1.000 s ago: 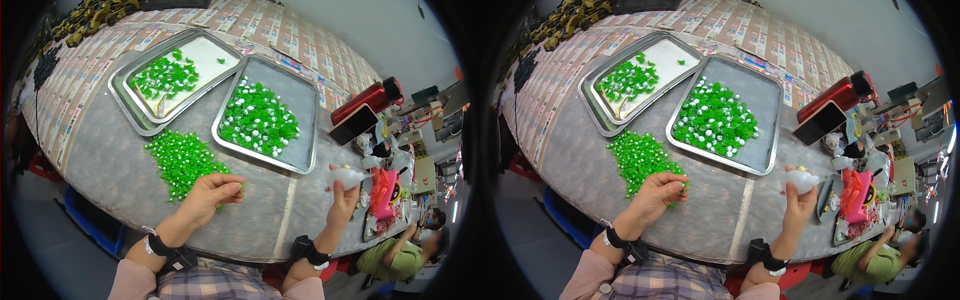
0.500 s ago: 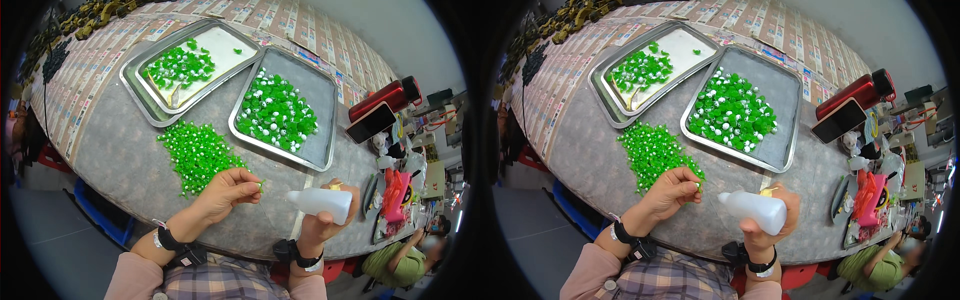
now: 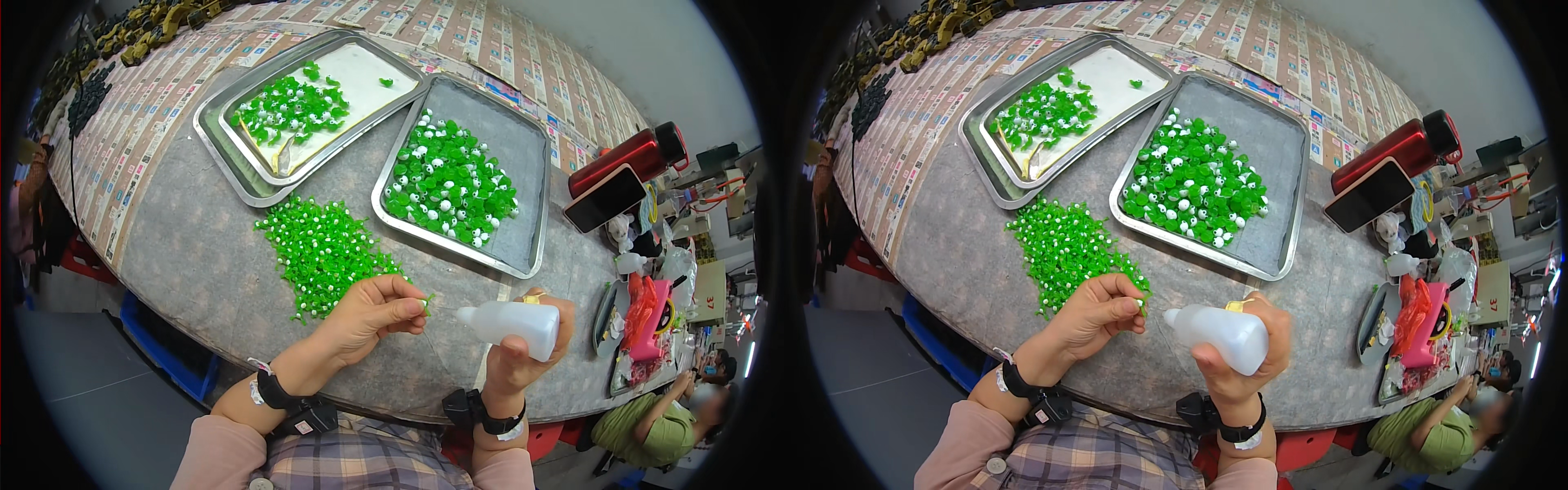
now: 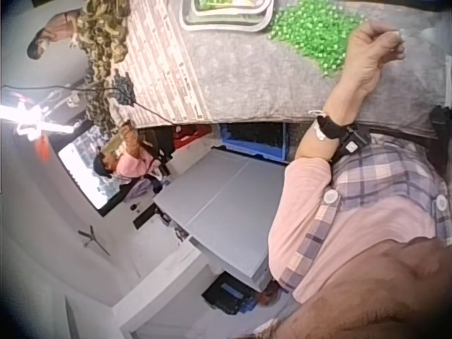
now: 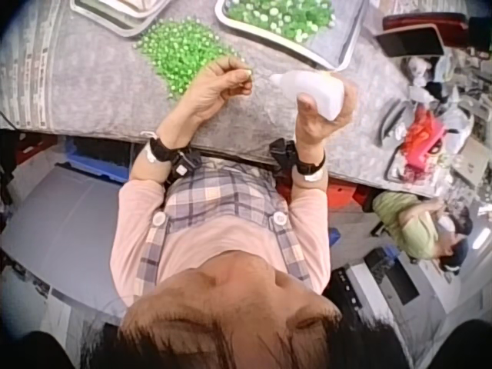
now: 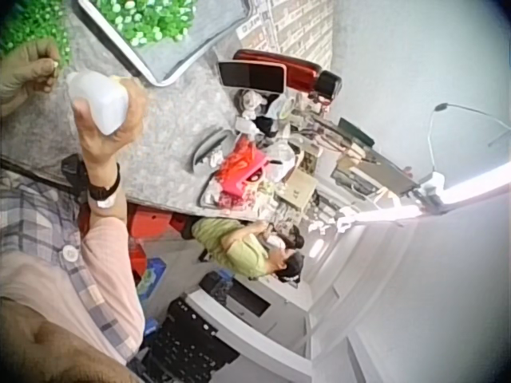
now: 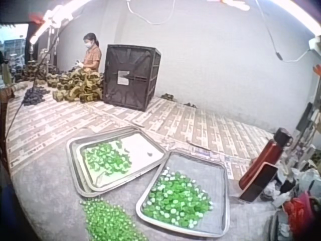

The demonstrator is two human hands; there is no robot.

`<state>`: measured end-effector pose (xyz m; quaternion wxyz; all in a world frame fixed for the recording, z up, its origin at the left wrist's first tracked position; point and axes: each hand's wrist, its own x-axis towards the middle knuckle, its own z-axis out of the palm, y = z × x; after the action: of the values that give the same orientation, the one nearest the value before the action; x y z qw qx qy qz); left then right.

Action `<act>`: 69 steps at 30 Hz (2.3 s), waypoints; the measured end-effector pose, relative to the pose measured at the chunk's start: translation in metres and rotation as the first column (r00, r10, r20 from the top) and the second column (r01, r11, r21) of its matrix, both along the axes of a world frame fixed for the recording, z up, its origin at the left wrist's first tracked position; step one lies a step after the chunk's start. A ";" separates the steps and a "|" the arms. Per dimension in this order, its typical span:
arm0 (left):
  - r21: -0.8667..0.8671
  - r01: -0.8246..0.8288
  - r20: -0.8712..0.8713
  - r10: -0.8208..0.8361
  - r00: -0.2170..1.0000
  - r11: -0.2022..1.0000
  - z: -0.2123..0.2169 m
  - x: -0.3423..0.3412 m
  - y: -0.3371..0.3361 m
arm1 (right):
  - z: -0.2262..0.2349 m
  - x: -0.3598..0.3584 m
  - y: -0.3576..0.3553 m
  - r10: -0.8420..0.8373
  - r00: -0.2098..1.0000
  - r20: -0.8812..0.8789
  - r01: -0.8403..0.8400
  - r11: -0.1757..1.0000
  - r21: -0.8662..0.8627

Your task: The person assembles small green plastic components by applying a drop of liquid from a squeeze bottle and attaching a white bead to each piece. The finished units are placed into a metal tray on the table. The process is repetitive and performed one at a time.

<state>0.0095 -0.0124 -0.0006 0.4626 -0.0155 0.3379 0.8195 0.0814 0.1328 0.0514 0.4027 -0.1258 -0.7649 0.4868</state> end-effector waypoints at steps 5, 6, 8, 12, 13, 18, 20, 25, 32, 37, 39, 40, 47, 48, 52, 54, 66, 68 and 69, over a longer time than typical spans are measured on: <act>0.006 0.009 0.000 -0.009 1.000 1.000 -0.003 0.000 0.000 | -0.002 0.000 0.004 -0.069 0.994 -0.089 0.066 0.997 -0.034; 0.005 0.010 -0.002 -0.010 1.000 1.000 -0.003 0.000 0.000 | -0.002 0.000 0.005 -0.065 0.994 -0.090 0.062 0.997 -0.036; -0.001 0.011 -0.002 -0.011 1.000 1.000 -0.002 0.000 0.000 | -0.002 -0.001 0.004 -0.062 0.995 -0.075 0.061 0.998 -0.014; -0.011 0.012 0.008 -0.012 1.000 1.000 -0.001 0.000 -0.001 | -0.004 -0.002 0.006 -0.071 0.996 -0.049 0.073 0.996 0.041; -0.009 0.012 0.009 -0.012 1.000 1.000 -0.001 0.000 -0.001 | -0.004 -0.002 0.006 -0.070 0.995 -0.073 0.072 0.997 0.018; -0.044 -0.122 -0.210 0.110 0.971 0.992 0.001 0.001 0.001 | 0.002 0.000 0.004 -0.054 0.995 -0.086 0.049 0.997 -0.062; -0.037 -0.159 -0.269 0.144 0.952 0.987 0.001 0.003 0.002 | -0.005 0.000 0.008 -0.071 0.991 -0.110 0.070 0.997 -0.013; -0.036 -0.191 -0.333 0.168 0.928 0.981 -0.001 0.003 0.002 | -0.005 -0.002 0.006 -0.075 0.992 -0.102 0.075 0.997 -0.011; -0.058 -0.202 -0.329 0.172 0.928 0.978 -0.001 0.004 0.002 | -0.008 0.003 0.012 -0.046 0.987 -0.151 0.036 0.997 -0.071; -0.082 -0.242 -0.293 0.209 0.933 0.967 0.001 0.004 0.001 | 0.014 0.009 0.052 -0.037 0.996 -0.077 0.017 0.971 -0.240; -0.075 -0.246 -0.271 0.218 0.938 0.966 0.002 0.003 0.001 | 0.008 0.010 0.077 -0.018 0.997 0.079 0.031 0.986 -0.166; -0.074 -0.252 -0.260 0.225 0.939 0.965 0.001 0.003 0.001 | 0.002 0.012 0.087 -0.007 0.990 0.138 0.032 0.983 -0.181; -0.080 -0.234 -0.267 0.206 0.941 0.969 0.003 0.003 0.002 | -0.056 0.046 0.142 0.055 0.947 0.318 0.031 0.965 -0.259; -0.085 -0.227 -0.269 0.197 0.943 0.970 0.003 0.003 0.002 | -0.054 0.046 0.141 -0.150 0.931 0.333 0.151 0.988 0.023; -0.090 -0.223 -0.262 0.193 0.945 0.971 0.001 0.003 0.002 | -0.001 0.030 0.111 -0.488 0.867 0.103 0.338 0.727 0.597; -0.081 -0.221 -0.260 0.193 0.946 0.972 0.001 0.003 0.001 | 0.016 0.013 0.090 -0.329 0.920 0.212 0.180 0.836 0.518; -0.082 -0.187 -0.277 0.158 0.948 0.979 0.002 0.002 0.003 | -0.035 -0.069 0.086 -0.018 0.704 0.710 -0.515 0.676 0.527; -0.075 -0.170 -0.274 0.143 0.951 0.983 0.003 0.002 0.003 | -0.029 -0.062 0.084 -0.005 0.759 0.651 -0.463 0.699 0.544; -0.074 -0.167 -0.273 0.141 0.952 0.983 0.003 0.002 0.002 | -0.026 -0.059 0.081 0.008 0.785 0.619 -0.441 0.710 0.550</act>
<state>0.0115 -0.0105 0.0020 0.3464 0.0460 0.4339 0.8304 0.0226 0.2141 0.0254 0.1039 -0.0143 -0.9807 0.1648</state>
